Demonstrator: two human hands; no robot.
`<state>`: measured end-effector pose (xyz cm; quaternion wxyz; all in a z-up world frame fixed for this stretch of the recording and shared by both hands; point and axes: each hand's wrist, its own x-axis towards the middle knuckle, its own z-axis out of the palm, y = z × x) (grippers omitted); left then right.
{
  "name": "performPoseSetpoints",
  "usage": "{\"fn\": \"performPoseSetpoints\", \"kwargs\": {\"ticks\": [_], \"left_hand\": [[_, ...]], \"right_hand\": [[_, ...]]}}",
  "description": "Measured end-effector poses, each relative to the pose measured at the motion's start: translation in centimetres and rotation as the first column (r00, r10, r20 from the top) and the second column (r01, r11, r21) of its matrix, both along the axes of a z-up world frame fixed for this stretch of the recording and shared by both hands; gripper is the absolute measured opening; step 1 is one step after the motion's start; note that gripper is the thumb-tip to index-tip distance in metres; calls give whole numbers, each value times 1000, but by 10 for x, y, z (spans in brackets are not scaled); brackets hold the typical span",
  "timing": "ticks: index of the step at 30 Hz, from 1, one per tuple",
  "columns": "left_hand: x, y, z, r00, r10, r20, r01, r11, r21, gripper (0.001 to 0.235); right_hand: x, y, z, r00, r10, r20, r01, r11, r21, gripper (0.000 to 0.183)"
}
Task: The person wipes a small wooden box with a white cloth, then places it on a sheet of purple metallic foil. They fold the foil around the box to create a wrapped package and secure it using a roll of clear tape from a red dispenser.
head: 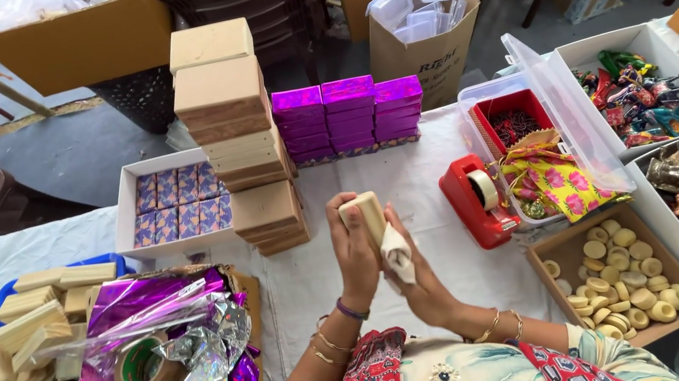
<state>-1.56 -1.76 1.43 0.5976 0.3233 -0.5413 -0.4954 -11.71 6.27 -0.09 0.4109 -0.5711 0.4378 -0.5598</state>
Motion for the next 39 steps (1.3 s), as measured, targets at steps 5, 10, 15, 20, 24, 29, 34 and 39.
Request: {"fn": "performPoseSetpoints", "kwargs": {"ticks": [5, 10, 15, 20, 24, 29, 34, 39], "left_hand": [[-9, 12, -26, 990, -134, -45, 138, 986, 96, 41], [-7, 10, -30, 972, -237, 2, 231, 950, 212, 41], [9, -29, -11, 997, 53, -53, -50, 997, 61, 40], [-9, 0, -36, 992, -108, -61, 112, 991, 71, 40], [-16, 8, -51, 984, -175, -29, 177, 976, 127, 38], [3, -29, -14, 979, -65, -191, 106, 972, 210, 41], [-18, -14, -24, 941, 117, -319, -40, 971, 238, 42], [-7, -4, -42, 923, -202, -328, 304, 905, 297, 56]], "right_hand": [[-22, -50, 2, 1000, 5, 19, -5, 1000, 6, 72], [-21, -49, -10, 997, -17, 76, 16, 1000, 24, 72], [10, -13, -15, 996, 37, -83, -34, 999, 31, 76], [-19, -71, -13, 971, 0, 237, -69, 956, 284, 75], [-24, -75, -2, 939, -26, 343, -34, 985, 168, 73], [5, -26, -17, 999, -5, 46, 3, 999, 41, 74], [4, -38, -28, 966, -205, 156, 217, 974, -69, 57], [-74, -66, -34, 908, -408, 95, 417, 864, -280, 37]]}}
